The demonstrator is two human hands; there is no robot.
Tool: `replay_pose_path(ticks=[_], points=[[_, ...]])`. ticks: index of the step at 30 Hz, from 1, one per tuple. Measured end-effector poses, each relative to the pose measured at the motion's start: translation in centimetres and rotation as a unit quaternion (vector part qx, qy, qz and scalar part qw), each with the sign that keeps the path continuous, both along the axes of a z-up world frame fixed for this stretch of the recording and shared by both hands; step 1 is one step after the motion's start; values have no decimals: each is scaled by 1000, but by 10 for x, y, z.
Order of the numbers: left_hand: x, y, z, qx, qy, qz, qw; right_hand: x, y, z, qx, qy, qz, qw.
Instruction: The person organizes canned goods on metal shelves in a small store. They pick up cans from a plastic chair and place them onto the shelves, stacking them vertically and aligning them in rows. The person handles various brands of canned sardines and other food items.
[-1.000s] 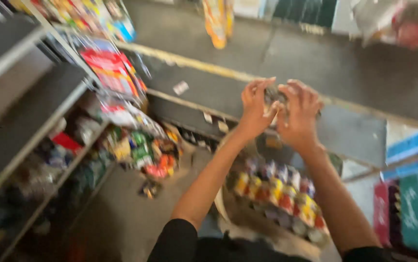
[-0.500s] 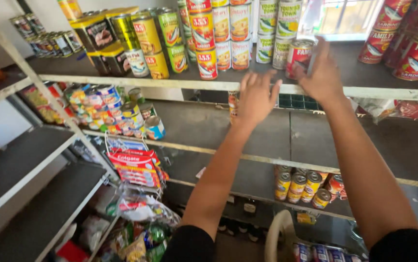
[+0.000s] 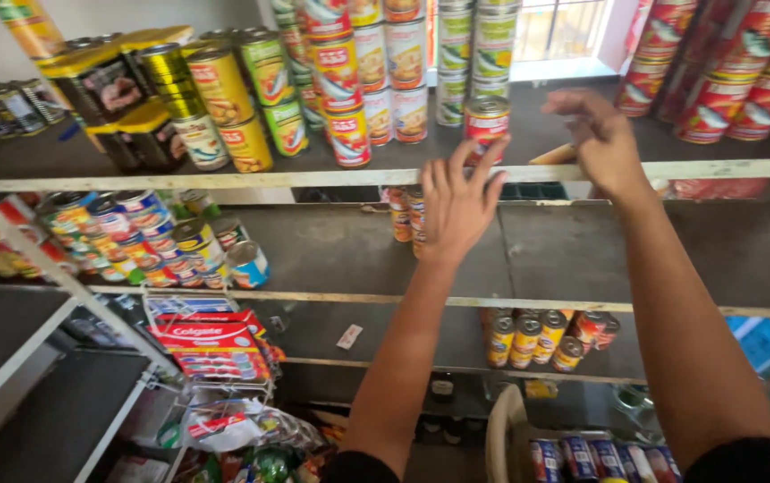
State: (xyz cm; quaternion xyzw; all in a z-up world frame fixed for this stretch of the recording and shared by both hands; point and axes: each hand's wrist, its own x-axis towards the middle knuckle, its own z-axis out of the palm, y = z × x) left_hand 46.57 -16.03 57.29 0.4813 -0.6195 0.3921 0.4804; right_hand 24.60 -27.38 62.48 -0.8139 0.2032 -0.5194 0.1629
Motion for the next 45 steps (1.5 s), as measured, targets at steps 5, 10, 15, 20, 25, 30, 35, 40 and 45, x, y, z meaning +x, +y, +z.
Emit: replay_pose_path(ticks=[5,10,15,20,25,30,35,40,45], points=[[2,6,0,13,-16,-2,1000,-13,27,-4,-38,130,-246,960],[0,15,7,33,-7,-20,999,-5,44,-14,-171,189,-292,922],[-4,9,5,25,38,-55,997,-9,43,-30,-242,182,-305,903],[-8,-3,9,-9,77,-52,996,-9,57,-30,-232,163,-295,912],[-7,-10,42,-74,173,-174,967,-7,63,-30,-226,140,-284,921],[-6,-24,43,25,113,-111,987,-8,61,-33,-220,130,-286,924],[10,-22,47,50,159,-27,986,-8,65,-30,-221,136,-284,923],[-5,-26,56,1,60,134,989,-7,66,-24,-214,132,-286,925],[-46,-71,70,43,131,-167,976,-10,63,-14,-126,129,-261,948]])
